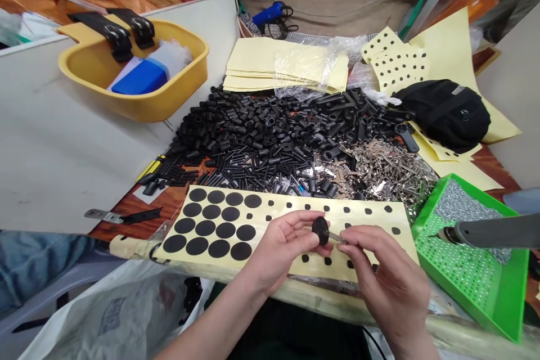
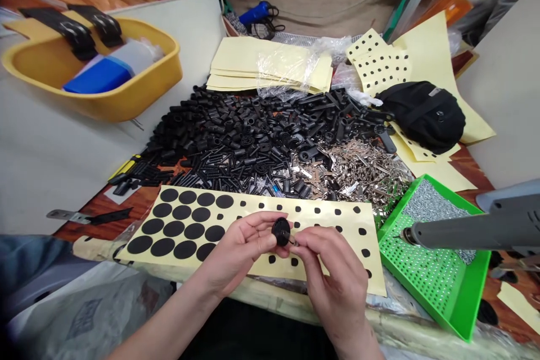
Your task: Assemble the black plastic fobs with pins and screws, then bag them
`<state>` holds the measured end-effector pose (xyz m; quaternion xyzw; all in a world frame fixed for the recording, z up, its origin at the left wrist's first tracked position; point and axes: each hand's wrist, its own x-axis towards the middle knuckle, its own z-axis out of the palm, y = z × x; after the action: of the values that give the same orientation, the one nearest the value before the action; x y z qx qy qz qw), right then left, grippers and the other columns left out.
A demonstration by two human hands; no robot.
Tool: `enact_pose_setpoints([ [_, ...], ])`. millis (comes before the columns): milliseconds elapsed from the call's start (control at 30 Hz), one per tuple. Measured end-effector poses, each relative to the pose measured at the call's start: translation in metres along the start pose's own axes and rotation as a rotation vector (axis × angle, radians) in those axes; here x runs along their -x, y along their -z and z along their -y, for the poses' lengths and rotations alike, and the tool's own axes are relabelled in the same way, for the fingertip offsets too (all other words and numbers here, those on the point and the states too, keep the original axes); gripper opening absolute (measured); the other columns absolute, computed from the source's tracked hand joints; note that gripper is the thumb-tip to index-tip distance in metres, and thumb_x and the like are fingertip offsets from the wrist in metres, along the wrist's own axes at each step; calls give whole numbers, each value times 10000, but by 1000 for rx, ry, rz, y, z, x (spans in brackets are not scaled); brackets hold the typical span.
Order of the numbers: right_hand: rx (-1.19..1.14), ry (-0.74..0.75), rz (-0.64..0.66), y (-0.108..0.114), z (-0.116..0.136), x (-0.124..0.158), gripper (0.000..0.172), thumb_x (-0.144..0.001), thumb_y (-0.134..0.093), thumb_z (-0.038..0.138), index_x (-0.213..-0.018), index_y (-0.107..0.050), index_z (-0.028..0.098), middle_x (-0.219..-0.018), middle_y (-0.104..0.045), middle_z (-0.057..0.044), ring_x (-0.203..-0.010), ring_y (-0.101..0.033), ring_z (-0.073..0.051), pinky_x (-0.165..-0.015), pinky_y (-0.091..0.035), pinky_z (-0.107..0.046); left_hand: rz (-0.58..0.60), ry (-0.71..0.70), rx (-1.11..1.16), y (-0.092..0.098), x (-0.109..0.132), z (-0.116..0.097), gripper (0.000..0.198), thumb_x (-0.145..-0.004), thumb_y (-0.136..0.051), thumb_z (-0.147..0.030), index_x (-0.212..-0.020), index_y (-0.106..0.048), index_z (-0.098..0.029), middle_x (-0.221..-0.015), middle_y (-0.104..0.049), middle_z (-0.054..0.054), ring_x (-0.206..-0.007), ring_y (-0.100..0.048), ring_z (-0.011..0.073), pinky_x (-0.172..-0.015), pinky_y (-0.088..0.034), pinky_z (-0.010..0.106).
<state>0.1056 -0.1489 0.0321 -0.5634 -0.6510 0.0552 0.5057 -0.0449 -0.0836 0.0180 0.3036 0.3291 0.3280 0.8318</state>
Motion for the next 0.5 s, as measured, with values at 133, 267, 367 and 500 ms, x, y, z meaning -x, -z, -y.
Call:
enact_pose_setpoints([
  [133, -24, -43, -27, -1, -3, 1, 174, -798, -639, 74, -879, -673, 225, -789, -691, -41, -717, -661, -174, -624, -544, -286, -1, 1, -13, -1, -1, 0, 400, -659, -801, -244, -1014, -667, -115, -845, -709, 88, -688, -689, 198, -720, -540, 351],
  [267, -52, -54, -13, -4, -4, 1, 166, -801, -635, 76, -861, -679, 224, -782, -695, -38, -711, -663, -169, -626, -550, -280, 24, 9, -19, -2, -1, 3, 390, -657, -800, -230, -1005, -671, -114, -862, -709, 87, -675, -687, 186, -712, -533, 331],
  [367, -74, -58, -13, -7, -3, 1, 164, -794, -633, 68, -839, -687, 217, -771, -695, -34, -704, -665, -161, -625, -550, -269, 47, 21, -22, -1, 0, 5, 373, -671, -790, -219, -1009, -669, -115, -865, -709, 81, -664, -686, 172, -718, -523, 313],
  [500, -102, -92, -32, -12, -6, 5, 160, -785, -648, 63, -819, -688, 215, -766, -690, -35, -709, -662, -163, -632, -551, -275, 46, 16, -22, -1, 0, 6, 375, -678, -784, -208, -1020, -662, -112, -869, -709, 81, -665, -685, 170, -721, -518, 310],
])
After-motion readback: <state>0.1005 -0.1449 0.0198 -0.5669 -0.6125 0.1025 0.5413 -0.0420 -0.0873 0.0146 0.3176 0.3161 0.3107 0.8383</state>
